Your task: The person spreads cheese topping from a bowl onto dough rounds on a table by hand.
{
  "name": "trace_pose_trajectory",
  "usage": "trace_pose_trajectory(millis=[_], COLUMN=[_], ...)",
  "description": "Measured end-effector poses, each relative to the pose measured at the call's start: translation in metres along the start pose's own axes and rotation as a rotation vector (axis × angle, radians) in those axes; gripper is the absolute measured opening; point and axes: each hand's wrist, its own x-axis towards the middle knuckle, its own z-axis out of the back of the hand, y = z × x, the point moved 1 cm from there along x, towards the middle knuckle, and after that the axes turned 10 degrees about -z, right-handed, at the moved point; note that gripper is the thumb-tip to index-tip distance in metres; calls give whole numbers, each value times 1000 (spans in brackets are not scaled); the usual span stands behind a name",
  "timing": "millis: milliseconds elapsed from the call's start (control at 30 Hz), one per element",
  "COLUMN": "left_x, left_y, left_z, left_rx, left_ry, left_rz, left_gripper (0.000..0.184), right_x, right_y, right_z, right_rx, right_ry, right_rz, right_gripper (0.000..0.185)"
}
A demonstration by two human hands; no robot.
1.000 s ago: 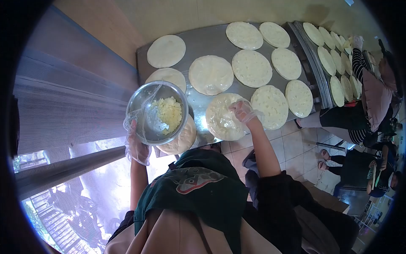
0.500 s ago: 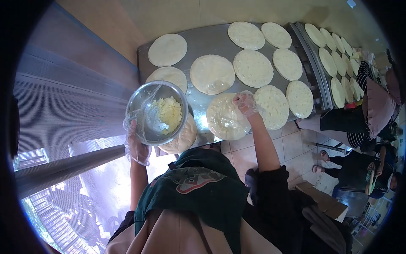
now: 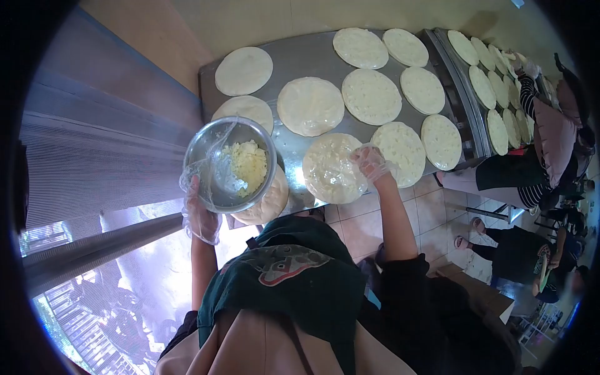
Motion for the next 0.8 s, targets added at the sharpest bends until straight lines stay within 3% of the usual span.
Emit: trace_pose_trajectory(millis=[100, 233, 300, 500, 600, 733, 800], left_x=[-1, -3, -4, -4, -3, -7, -7], left_y=[-1, -3, -4, -5, -4, -6, -6], left_z=[-1, -6, -7, -9, -5, -5, -3], left_rx=[48, 24, 30, -42, 4, 135, 220], left_ry=[27, 3, 33, 0, 12, 112, 151], left_rz=[-44, -10, -20, 8, -3, -96, -140], left_gripper=[40, 40, 39, 39, 39, 40, 40], right_x=[-7, -14, -14, -29, -36, -42, -46], right_y=[9, 8, -6, 8, 3, -1, 13], right_z=[13, 4, -20, 8, -9, -32, -30], right_rx=[208, 257, 424, 66, 193, 231, 79], right_ry=[37, -30, -200, 59, 93, 35, -110], right_rz=[-103, -92, -83, -82, -139, -34, 57], right_gripper=[16, 15, 15, 19, 21, 23, 23])
